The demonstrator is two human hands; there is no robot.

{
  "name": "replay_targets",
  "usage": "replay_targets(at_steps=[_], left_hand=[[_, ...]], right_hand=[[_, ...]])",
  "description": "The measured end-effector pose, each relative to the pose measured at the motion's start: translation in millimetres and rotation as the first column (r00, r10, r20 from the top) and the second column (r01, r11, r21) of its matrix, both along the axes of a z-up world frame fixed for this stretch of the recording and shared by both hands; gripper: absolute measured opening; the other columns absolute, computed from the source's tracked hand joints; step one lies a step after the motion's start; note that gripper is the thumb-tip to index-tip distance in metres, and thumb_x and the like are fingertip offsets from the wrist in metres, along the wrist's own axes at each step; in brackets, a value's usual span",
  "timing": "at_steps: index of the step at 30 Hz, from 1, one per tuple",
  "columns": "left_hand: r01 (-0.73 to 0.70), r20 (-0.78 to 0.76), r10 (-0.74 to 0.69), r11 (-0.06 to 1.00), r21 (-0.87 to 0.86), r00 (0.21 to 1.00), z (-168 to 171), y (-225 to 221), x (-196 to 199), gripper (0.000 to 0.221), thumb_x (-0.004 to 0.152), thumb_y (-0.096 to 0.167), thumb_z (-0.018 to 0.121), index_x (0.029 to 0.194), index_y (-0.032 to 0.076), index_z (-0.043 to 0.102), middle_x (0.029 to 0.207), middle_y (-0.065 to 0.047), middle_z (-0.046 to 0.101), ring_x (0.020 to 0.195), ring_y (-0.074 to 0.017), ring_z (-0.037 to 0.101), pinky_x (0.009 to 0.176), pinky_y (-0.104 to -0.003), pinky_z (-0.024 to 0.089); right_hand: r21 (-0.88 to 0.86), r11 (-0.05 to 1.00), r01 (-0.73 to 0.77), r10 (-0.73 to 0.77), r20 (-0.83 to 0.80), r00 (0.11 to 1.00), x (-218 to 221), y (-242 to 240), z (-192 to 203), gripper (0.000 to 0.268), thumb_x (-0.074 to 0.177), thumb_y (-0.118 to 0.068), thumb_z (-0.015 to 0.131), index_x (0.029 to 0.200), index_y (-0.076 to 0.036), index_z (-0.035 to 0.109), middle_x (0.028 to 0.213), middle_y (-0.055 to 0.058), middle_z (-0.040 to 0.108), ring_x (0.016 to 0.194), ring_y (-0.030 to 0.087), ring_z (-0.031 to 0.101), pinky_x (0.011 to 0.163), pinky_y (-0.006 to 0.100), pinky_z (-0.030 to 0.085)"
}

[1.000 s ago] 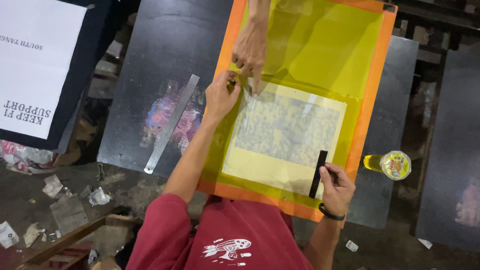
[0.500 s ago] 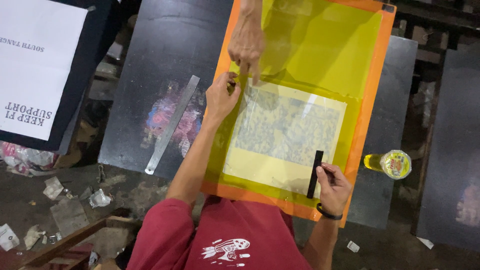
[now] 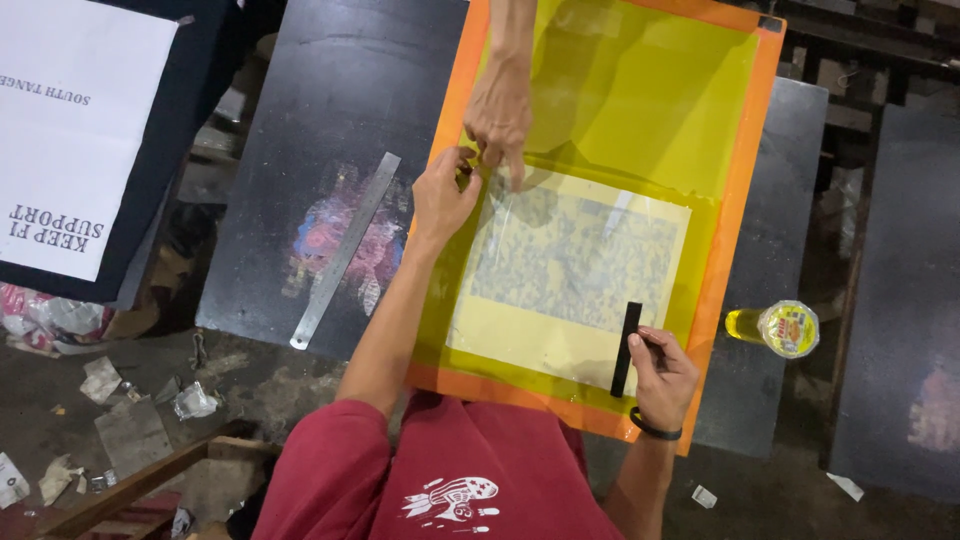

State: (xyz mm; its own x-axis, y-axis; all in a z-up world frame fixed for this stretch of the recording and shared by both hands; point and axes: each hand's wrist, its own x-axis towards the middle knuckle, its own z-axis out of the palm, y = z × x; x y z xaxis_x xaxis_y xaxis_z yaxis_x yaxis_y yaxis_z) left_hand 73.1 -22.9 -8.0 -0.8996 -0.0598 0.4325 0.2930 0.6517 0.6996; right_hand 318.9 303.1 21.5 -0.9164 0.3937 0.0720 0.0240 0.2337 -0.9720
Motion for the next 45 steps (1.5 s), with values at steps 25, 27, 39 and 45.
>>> replay_targets(at_steps=[25,27,39,45], left_hand=[[-0.022,0.056,0.021,1.000,0.021,0.998,-7,-2,-2,0.021,0.090,0.016,0.072,0.110,0.014,0.067,0.089,-0.005,0.074,0.078,-0.0251,0.074,0.063,-0.033,0.061],[-0.024,0.053,0.023,0.999,0.028,0.998,-3,-1,-1,0.020,0.090,0.015,0.072,0.110,0.014,0.068,0.089,-0.006,0.075,0.078,-0.0247,0.074,0.063,-0.033,0.061],[-0.015,0.045,0.013,0.999,0.036,0.999,3,-1,2,0.019,0.090,0.013,0.072,0.109,0.013,0.067,0.090,-0.008,0.074,0.082,-0.0279,0.075,0.068,-0.035,0.062],[-0.037,0.058,0.035,0.999,0.030,0.998,-2,0,-1,0.020,0.090,0.015,0.074,0.109,0.016,0.067,0.091,-0.006,0.075,0.084,-0.0271,0.075,0.070,-0.035,0.061]], right_hand=[[0.009,1.000,0.001,-0.001,0.014,1.000,4,-3,-6,0.010,0.096,-0.001,0.076,0.105,0.001,0.073,0.093,0.008,0.067,0.079,0.011,0.061,0.061,0.021,0.051],[0.010,1.000,0.002,-0.002,0.016,1.000,4,-4,-4,0.010,0.096,-0.001,0.076,0.104,0.001,0.073,0.093,0.007,0.067,0.079,0.010,0.060,0.062,0.021,0.051],[0.012,1.000,-0.023,0.022,0.014,1.000,2,-9,6,0.006,0.096,-0.002,0.076,0.100,0.001,0.072,0.095,0.009,0.068,0.080,0.011,0.059,0.061,0.021,0.049],[0.031,0.999,-0.036,0.035,0.020,0.999,3,-8,4,0.007,0.096,-0.003,0.076,0.101,0.001,0.072,0.096,0.010,0.068,0.083,0.011,0.060,0.063,0.022,0.050]])
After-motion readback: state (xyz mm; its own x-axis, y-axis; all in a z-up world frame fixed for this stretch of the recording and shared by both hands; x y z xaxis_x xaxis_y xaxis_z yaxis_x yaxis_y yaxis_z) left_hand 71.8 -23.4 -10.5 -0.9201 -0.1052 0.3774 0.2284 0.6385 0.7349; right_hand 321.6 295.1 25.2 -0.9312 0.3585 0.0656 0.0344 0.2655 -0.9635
